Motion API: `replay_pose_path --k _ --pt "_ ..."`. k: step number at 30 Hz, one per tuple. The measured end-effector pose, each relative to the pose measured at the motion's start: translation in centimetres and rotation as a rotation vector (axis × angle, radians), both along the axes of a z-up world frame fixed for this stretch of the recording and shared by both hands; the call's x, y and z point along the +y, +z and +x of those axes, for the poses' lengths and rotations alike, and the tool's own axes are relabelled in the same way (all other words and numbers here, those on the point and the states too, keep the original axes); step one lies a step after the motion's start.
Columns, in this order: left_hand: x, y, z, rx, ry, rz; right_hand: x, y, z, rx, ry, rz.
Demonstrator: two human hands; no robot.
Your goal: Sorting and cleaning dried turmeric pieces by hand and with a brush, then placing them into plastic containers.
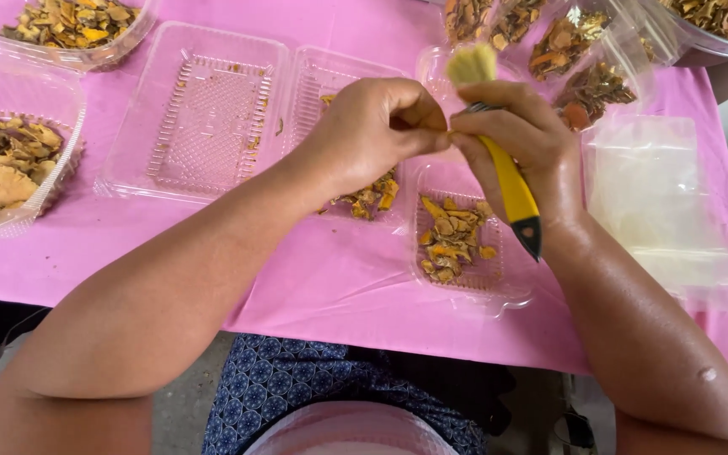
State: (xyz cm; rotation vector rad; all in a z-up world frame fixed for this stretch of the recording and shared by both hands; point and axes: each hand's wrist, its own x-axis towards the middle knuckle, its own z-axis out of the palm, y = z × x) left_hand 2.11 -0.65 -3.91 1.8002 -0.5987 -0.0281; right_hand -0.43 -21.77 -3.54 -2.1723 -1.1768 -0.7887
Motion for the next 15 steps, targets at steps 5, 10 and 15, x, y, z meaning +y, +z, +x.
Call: replay_pose_path --k 5,10,15 --pt "0.8 -0.1 1.2 0.585 -0.118 -0.365 -1.6 -1.0 0.6 -0.207 0.084 -0.065" --pt "1.1 0.3 1.2 0.723 -0.098 -0.537 -2.5 -1.9 2.2 -0.294 0.072 -0.205" --pt "0.3 -2.2 3.2 0.541 0.103 -0.685 0.4 0.8 -1.5 0.175 0.08 0.386"
